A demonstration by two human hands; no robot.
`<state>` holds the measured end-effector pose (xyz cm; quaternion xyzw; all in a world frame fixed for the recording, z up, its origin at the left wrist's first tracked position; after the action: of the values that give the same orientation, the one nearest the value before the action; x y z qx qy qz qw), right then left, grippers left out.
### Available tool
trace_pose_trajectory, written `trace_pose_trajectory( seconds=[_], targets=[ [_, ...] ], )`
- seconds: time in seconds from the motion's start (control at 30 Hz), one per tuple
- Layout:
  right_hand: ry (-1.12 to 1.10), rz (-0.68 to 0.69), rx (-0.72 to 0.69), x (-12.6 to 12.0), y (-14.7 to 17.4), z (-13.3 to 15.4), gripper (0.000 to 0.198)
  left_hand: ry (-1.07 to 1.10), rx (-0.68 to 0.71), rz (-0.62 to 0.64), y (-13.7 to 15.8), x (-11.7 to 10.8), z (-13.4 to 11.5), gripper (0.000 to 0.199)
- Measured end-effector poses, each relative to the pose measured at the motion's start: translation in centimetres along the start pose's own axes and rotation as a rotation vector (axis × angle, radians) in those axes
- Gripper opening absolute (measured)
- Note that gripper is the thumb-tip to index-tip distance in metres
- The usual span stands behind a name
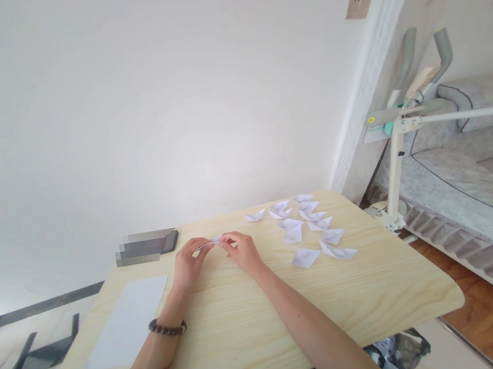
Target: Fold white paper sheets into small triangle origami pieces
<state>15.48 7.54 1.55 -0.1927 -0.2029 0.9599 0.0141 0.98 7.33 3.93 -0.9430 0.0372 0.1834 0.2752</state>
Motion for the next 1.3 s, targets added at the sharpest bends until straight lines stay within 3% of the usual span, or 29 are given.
trace_pose_trajectory(
  seconds=[0.2,0.4,0.57,0.77,1.0,1.3],
  targets=[
    [0.028,-0.024,0.006,-0.3,0.1,0.2,0.023,0.046,-0.082,0.042,0.1,0.3,-0.1,0.023],
    [0.042,-0.036,-0.015,-0.3,0.1,0.5,0.023,0.042,-0.168,-0.031,0.1,-0.1,0.2,0.031],
    [0.009,-0.112,0.016,-0.6,0.0,0.0,0.032,0.059,-0.233,-0.013,0.2,0.1,0.4,0.031],
    [0.028,-0.091,0.008,-0.6,0.1,0.4,0.023,0.089,-0.254,-0.026,0.2,-0.2,0.5,0.039],
    [0.019,-0.056,0.014,-0.2,0.3,0.3,0.024,0.433,-0.396,0.055,0.6,1.0,0.5,0.035],
    [0.035,-0.029,-0.090,-0.3,0.5,1.8,0.022,0.511,-0.554,0.110,1.2,1.2,1.7,0.037]
  ],
)
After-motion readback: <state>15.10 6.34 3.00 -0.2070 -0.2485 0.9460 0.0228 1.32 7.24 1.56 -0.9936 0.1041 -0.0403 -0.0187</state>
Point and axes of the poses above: each hand's wrist, its own y-axis away from the middle knuckle, its own x-axis out of the palm, z = x × y, the point moved 6 cm from there along -y, towards the middle knuckle, and after that the axes turned 13 degrees about y, right-handed, at the moved point
